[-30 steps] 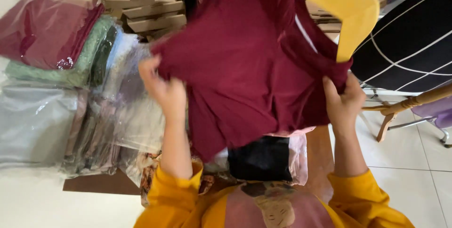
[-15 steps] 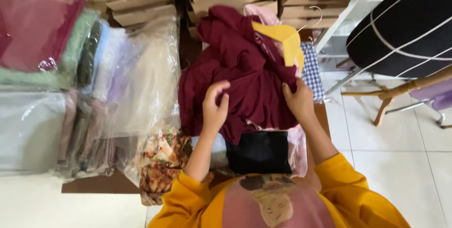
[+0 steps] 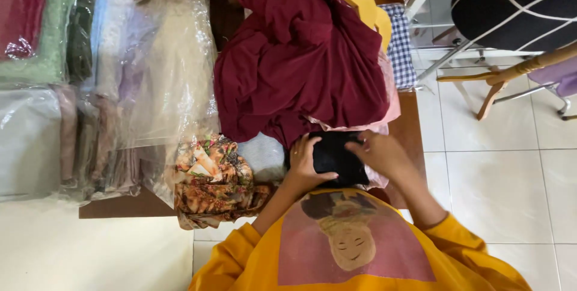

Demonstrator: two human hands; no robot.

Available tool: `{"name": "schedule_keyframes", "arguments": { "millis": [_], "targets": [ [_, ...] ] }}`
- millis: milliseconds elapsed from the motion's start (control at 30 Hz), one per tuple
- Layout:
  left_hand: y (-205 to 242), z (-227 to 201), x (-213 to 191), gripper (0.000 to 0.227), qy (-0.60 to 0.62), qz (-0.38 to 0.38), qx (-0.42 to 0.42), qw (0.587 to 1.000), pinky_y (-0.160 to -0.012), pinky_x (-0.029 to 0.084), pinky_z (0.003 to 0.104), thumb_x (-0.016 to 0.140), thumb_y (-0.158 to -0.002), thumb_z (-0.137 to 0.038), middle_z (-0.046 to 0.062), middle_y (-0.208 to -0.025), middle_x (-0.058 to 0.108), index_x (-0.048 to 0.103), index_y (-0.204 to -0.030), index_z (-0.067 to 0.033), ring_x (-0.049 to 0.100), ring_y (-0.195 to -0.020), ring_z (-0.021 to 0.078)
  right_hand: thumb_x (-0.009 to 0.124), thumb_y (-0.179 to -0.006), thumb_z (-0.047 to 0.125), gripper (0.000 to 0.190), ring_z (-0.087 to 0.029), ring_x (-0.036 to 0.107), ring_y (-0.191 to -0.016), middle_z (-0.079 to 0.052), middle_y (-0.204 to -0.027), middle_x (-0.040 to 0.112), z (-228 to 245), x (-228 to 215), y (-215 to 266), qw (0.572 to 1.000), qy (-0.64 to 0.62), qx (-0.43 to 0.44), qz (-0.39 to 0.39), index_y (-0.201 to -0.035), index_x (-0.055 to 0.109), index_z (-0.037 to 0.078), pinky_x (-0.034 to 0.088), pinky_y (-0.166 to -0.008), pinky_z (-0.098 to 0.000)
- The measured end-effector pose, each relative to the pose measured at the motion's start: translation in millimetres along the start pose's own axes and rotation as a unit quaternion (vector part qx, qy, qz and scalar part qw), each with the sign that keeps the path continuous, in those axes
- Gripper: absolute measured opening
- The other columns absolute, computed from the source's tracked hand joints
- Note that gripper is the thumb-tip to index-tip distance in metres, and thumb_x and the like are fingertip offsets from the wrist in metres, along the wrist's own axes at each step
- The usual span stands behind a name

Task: Unpack various garments from plastic packaging and place them onto wooden hangers.

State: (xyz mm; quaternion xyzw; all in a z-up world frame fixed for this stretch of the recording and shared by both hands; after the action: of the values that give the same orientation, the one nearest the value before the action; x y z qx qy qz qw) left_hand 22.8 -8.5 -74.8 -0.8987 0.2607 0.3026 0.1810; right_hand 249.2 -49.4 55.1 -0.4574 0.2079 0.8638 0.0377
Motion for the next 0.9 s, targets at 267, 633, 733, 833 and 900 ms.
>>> {"name": "schedule_keyframes", "arguments": {
  "millis": [267, 633, 733, 833, 900],
  "targets": [
    [-19, 24, -11, 0.087, 0.063, 0.089, -0.114, 0.988, -0.115, 0.028, 0.061, 0.075, -0.077, -0.041, 0.020, -0.150, 0.048, 0.039, -0.153, -0.0192, 0.038, -0.140, 0.0457, 0.080, -0.081, 0.020, 0.040, -0.040, 0.070, -0.096, -0.023, -0.103, 0.072, -33, 88, -1, 0.977, -0.137, -0.133, -0.095, -0.113, 0.067, 0.000, 0.056, -0.082, -0.0442],
    [-11, -30, -71, 0.061, -0.030, 0.154, -0.072, 0.985, -0.107, 0.025, 0.057, 0.080, -0.073, -0.038, 0.005, -0.117, 0.071, 0.064, -0.130, -0.0207, 0.045, -0.128, 0.0352, 0.082, -0.079, 0.015, 0.026, -0.027, 0.071, -0.079, -0.015, -0.084, 0.074, 11, 0, 55, 0.958, -0.115, -0.139, 0.223, -0.099, 0.071, 0.003, 0.054, -0.075, -0.0374],
    [-3, -44, -79, 0.037, -0.029, 0.133, 0.011, 0.991, -0.101, 0.029, 0.052, 0.080, -0.082, -0.039, 0.001, -0.108, 0.074, 0.074, -0.113, -0.0200, 0.056, -0.113, 0.0261, 0.080, -0.083, 0.025, 0.020, -0.024, 0.072, -0.086, -0.008, -0.093, 0.078, -6, -2, 43, 0.977, 0.018, -0.058, 0.204, -0.098, 0.079, 0.012, 0.055, -0.079, -0.0376],
    [-4, -79, -103, 0.029, -0.006, 0.125, 0.062, 0.990, -0.102, 0.034, 0.046, 0.082, -0.084, -0.037, 0.001, -0.093, 0.071, 0.076, -0.104, -0.0164, 0.060, -0.103, 0.0213, 0.081, -0.082, 0.031, 0.036, -0.025, 0.073, -0.088, -0.013, -0.098, 0.077, 2, -19, 36, 0.995, -0.090, -0.044, 0.022, -0.107, 0.073, 0.007, 0.058, -0.081, -0.0375],
    [-4, -106, -127, 0.025, 0.018, 0.105, 0.135, 0.985, -0.106, 0.026, 0.050, 0.087, -0.075, -0.028, 0.004, -0.085, 0.069, 0.078, -0.093, -0.0136, 0.062, -0.097, 0.0203, 0.082, -0.080, 0.032, 0.060, -0.026, 0.067, -0.106, -0.017, -0.114, 0.071, 17, -27, 32, 0.967, -0.152, -0.190, -0.078, -0.127, 0.064, 0.001, 0.053, -0.089, -0.0387]
  ]
}}
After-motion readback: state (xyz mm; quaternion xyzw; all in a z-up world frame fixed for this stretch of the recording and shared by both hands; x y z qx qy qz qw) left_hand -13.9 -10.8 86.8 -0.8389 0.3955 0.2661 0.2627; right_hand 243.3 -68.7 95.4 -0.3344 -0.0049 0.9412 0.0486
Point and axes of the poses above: each hand's wrist, its own y-axis away from the middle knuckle, its own x-axis out of the palm, z = x × y, the point moved 1 cm from there along -y, towards the middle knuckle
